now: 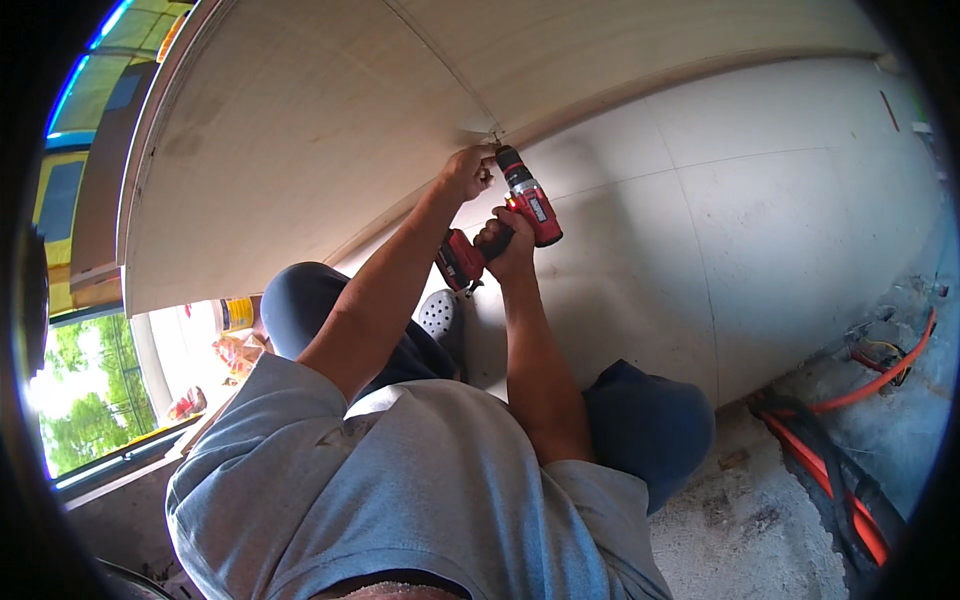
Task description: The person uses a power drill to drive screws into wooden panels and cabinets during assembly.
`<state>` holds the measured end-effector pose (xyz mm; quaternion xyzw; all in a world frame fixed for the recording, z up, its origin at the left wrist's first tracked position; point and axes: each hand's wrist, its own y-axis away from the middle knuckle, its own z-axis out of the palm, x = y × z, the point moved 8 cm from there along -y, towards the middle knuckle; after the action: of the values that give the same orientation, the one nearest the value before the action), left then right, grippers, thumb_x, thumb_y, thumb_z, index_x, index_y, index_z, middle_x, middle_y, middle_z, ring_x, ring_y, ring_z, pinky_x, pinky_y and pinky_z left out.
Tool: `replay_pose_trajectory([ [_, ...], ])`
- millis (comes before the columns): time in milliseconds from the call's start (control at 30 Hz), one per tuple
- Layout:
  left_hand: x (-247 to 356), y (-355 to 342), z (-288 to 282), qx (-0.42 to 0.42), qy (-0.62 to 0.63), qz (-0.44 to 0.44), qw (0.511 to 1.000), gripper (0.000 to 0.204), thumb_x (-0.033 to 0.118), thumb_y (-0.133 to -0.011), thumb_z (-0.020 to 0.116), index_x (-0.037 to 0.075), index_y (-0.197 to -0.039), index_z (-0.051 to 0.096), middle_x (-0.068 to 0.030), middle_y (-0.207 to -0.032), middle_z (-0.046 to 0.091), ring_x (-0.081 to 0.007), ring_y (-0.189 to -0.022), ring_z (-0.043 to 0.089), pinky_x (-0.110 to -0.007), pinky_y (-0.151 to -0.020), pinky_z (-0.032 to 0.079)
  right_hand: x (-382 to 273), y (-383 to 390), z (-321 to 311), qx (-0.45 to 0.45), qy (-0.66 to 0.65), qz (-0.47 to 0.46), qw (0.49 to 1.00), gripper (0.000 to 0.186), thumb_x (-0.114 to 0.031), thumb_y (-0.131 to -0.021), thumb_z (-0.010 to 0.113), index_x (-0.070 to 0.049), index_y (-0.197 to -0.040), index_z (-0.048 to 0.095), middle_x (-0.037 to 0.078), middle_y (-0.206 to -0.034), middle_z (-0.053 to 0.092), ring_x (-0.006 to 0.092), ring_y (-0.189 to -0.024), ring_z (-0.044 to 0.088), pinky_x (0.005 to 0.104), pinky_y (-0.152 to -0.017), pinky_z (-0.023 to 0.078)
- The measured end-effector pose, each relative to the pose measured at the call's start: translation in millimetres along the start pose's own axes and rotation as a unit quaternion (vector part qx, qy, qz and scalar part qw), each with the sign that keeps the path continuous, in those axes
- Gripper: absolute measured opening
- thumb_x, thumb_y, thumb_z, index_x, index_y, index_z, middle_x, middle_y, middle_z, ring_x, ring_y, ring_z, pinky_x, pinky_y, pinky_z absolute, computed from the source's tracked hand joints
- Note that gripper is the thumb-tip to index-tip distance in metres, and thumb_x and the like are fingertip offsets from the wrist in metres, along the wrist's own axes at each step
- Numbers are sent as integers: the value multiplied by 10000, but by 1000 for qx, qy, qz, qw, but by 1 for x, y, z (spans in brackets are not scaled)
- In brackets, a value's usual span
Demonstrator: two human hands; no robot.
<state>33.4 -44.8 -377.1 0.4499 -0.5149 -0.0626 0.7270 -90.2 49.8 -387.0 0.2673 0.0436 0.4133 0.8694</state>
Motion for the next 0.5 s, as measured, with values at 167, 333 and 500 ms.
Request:
replay_pose_trajectory([
  [167, -6, -13, 0, 50, 14, 9, 999, 189, 309, -909, 627, 124, -924, 662, -5, -826, 570, -126, -645, 412, -342, -625, 417, 3, 3, -2, -21, -25, 4, 999, 109, -156, -852, 607, -79, -925, 581, 21, -633, 508, 172, -539, 491, 351, -603, 476],
  [333, -3, -23, -1, 33, 22, 45, 998, 197, 321, -917, 630, 128, -917, 672, 1, -813, 580, -130, -643, 453, -310, -576, 393, 10, 4, -4, -29, -45, 10, 999, 122, -163, -852, 609, -75, -932, 583, 23, -632, 498, 176, -552, 492, 363, -614, 477],
  [500, 1, -13, 16, 20, 7, 81, 997, 188, 307, -936, 622, 135, -950, 694, 24, -775, 606, -110, -618, 451, -293, -548, 360, 5, 7, -7, -45, -44, -4, 998, 125, -155, -842, 620, -74, -933, 597, 30, -630, 515, 188, -554, 505, 373, -634, 486],
])
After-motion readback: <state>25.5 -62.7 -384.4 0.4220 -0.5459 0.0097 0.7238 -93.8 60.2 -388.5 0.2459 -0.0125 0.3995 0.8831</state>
